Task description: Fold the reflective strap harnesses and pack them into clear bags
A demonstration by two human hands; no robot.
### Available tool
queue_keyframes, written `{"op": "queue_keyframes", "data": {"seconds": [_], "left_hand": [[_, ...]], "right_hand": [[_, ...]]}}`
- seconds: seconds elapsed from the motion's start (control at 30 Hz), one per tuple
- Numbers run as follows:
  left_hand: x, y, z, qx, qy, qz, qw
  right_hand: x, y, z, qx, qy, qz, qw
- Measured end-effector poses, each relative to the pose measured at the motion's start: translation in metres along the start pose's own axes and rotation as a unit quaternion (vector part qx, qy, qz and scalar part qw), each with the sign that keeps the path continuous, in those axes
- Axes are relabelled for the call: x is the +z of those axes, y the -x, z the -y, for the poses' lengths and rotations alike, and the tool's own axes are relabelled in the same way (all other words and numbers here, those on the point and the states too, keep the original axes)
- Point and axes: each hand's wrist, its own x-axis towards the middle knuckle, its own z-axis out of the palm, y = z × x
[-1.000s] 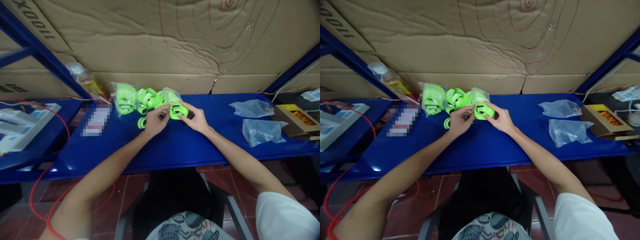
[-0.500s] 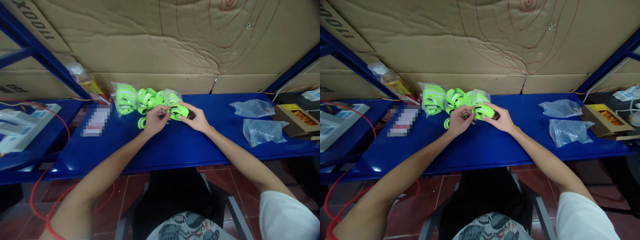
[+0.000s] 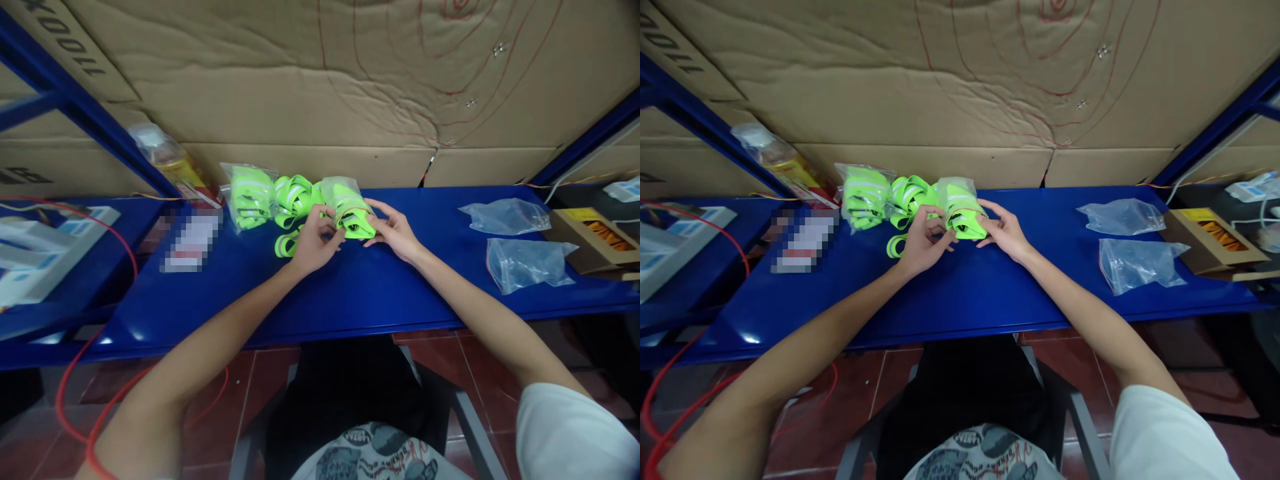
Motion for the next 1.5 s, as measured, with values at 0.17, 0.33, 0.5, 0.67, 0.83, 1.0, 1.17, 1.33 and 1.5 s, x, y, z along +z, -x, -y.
{"op": "queue_keyframes", "data": {"seconds": [0.17,0.33,0.5,0.67,0.83,1.0,1.17,1.33,1.5], "left_hand": [[-0.008,-0.003,0.0,-0.024,-0.036,0.06,0.997],[-0.009,-0.004,0.0,-0.013,-0.04,0.081,0.996],[-0.003,-0.002,0.001,-0.028,-0.038,0.032,0.998],[-0.002,0.0,0.007,0.033,-0.068,0.019,0.997],[-0.001,0.003,0.009,0.107,-0.114,0.018,0.988],[-0.001,0.002,0.012,0.138,-0.151,0.001,0.979],[-0.008,-0.003,0.019,0.119,-0.123,-0.007,0.985],[-0.01,-0.004,0.018,0.123,-0.154,-0.013,0.98],[-0.005,0.002,0.017,0.125,-0.231,0.009,0.965]], "right_hand": [[0.002,0.001,-0.001,-0.041,0.036,-0.049,0.997],[0.004,0.003,0.005,-0.066,0.069,-0.075,0.993],[0.007,0.004,0.009,-0.066,0.065,-0.061,0.994],[0.012,0.002,0.004,-0.037,0.013,-0.061,0.997],[0.018,0.0,-0.003,-0.059,-0.002,-0.108,0.992],[0.016,0.006,-0.003,-0.12,0.044,-0.109,0.986],[0.018,0.013,-0.003,-0.102,0.06,-0.032,0.992],[0.017,0.01,-0.007,-0.085,0.085,-0.035,0.992],[0.008,0.003,-0.008,-0.117,0.087,-0.086,0.986]]}}
